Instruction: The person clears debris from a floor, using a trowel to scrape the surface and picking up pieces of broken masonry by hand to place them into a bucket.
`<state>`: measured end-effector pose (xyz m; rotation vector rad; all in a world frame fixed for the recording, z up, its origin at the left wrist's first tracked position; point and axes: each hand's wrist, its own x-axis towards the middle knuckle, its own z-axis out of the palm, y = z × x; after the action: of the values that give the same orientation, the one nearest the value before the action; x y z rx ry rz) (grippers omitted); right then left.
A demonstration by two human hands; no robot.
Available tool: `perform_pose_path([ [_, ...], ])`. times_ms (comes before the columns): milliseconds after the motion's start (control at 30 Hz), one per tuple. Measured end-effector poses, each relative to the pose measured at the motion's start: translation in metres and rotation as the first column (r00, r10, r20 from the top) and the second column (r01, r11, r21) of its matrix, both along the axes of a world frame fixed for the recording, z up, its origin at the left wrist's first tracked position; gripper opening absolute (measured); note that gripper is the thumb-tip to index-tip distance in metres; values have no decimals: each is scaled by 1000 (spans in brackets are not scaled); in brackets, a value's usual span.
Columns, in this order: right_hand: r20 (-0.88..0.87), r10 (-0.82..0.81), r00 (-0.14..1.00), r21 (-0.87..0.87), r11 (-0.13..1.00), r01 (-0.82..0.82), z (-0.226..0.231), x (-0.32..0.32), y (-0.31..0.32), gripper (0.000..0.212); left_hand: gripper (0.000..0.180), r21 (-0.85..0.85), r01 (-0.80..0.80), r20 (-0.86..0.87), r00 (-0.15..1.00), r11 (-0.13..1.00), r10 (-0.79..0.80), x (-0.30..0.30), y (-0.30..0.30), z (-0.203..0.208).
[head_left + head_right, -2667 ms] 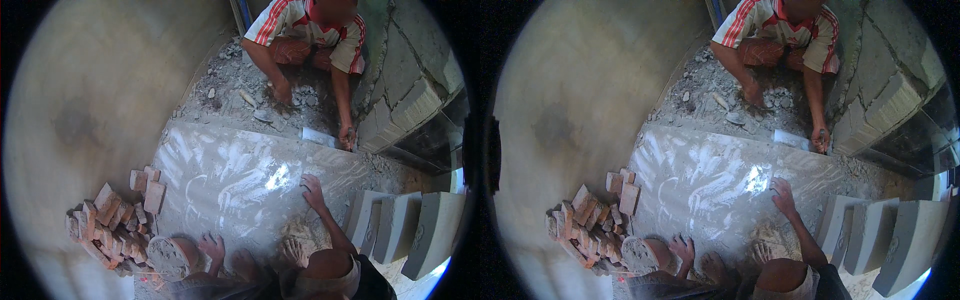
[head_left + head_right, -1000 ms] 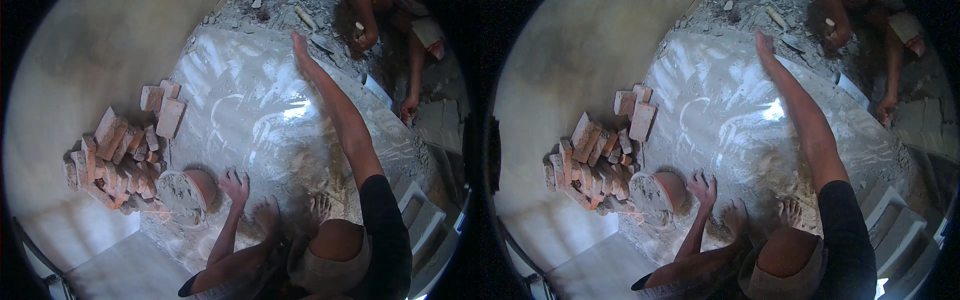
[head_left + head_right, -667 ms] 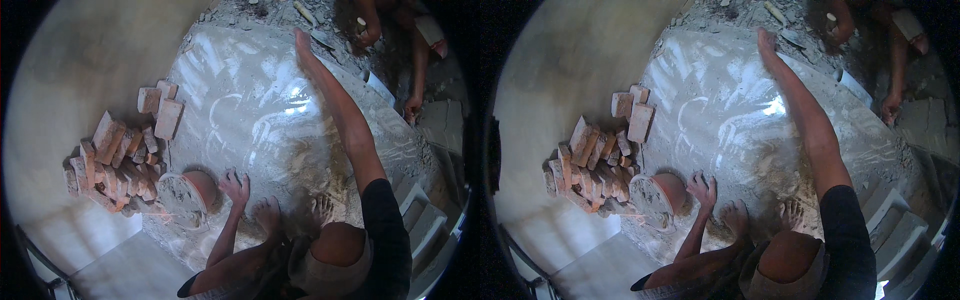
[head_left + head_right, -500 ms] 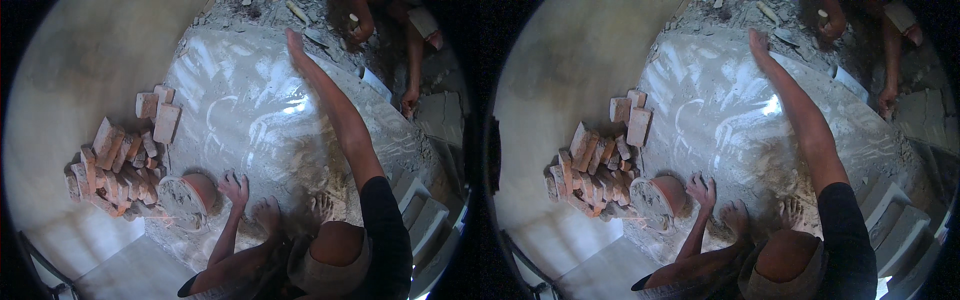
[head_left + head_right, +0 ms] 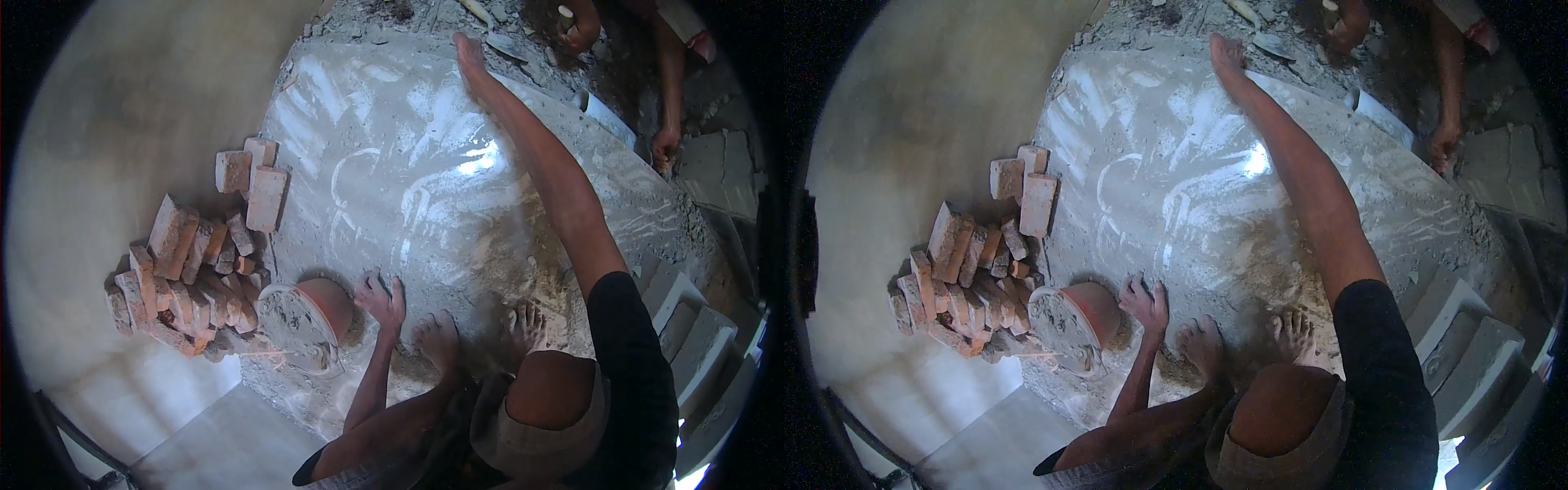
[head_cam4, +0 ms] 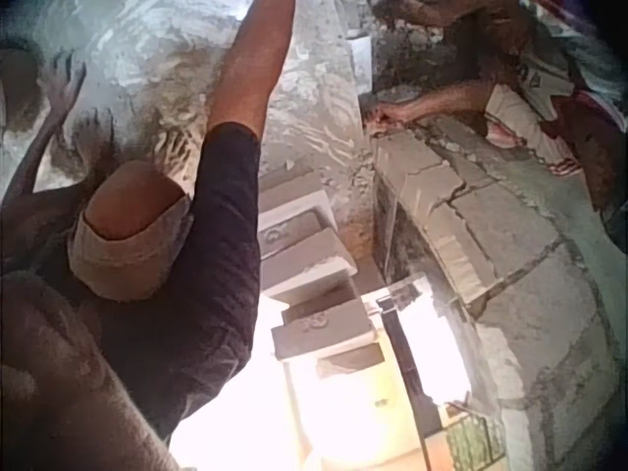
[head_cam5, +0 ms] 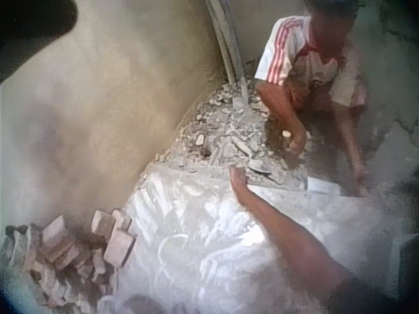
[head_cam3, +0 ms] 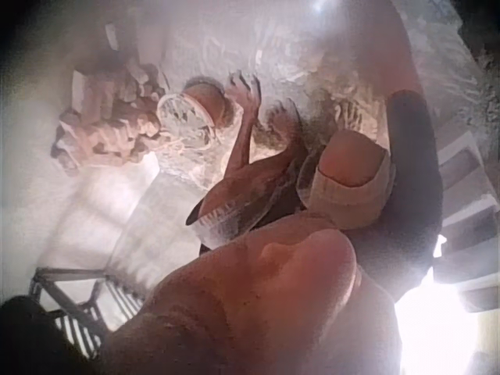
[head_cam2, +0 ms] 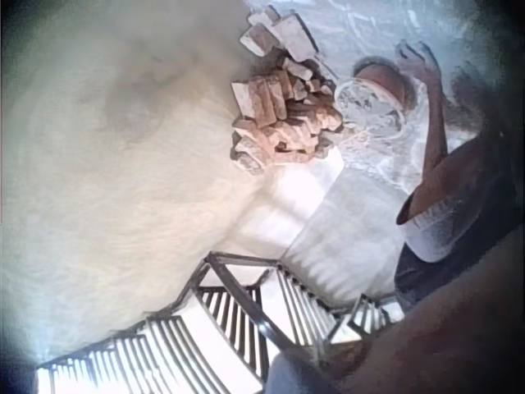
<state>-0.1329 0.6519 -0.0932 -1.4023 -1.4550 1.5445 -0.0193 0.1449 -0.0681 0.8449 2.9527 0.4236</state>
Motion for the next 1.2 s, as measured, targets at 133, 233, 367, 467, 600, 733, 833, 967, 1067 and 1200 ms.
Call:
perform_pose_path([
  [133, 13, 49, 999, 41, 998, -49, 1, 2, 2, 60, 49, 14, 18, -27, 999, 1000, -18, 0, -2, -2],
  [233, 4, 78, 997, 80, 994, -78, 10, 7, -12, 53, 49, -1, 8, -27, 1000, 1000, -8, 1, 0, 2],
  [367, 114, 113, 987, 131, 983, -128, 18, 4, -17, 40, 50, 3, -14, -2, 1000, 1000, 14, -1, -2, 6],
  [467, 126, 104, 987, 5, 994, -105, -2, 9, -1, 40, 50, 5, 9, -5, 1000, 1000, -9, 3, 3, 4],
  [600, -3, 303, 953, 178, 938, -298, -13, 23, 2, 59, 49, -3, -6, 0, 1000, 1000, 6, 3, 4, 5],
  [733, -95, 271, 958, 530, 829, -181, 3, 37, -42, 62, 48, -5, -18, -18, 1000, 1000, 18, 0, -1, 5],
  [833, 38, 423, 905, 474, 790, -389, 19, 83, -93, 57, 49, -17, -20, -42, 999, 1000, 19, -1, -2, 7],
  [967, 88, 547, 832, 424, 736, -528, 34, 164, -140, 47, 50, 8, 7, -25, 1000, 1000, -7, 2, 4, 6],
  [1067, 200, 438, 877, 592, 659, -464, 39, 206, -154, 47, 49, 4, -9, -2, 1000, 1000, 9, 3, 2, 4],
  [1200, 143, 433, 890, 509, 739, -442, 45, 247, -150, 47, 51, -5, -11, -20, 1000, 1000, 11, 6, 5, 9],
])
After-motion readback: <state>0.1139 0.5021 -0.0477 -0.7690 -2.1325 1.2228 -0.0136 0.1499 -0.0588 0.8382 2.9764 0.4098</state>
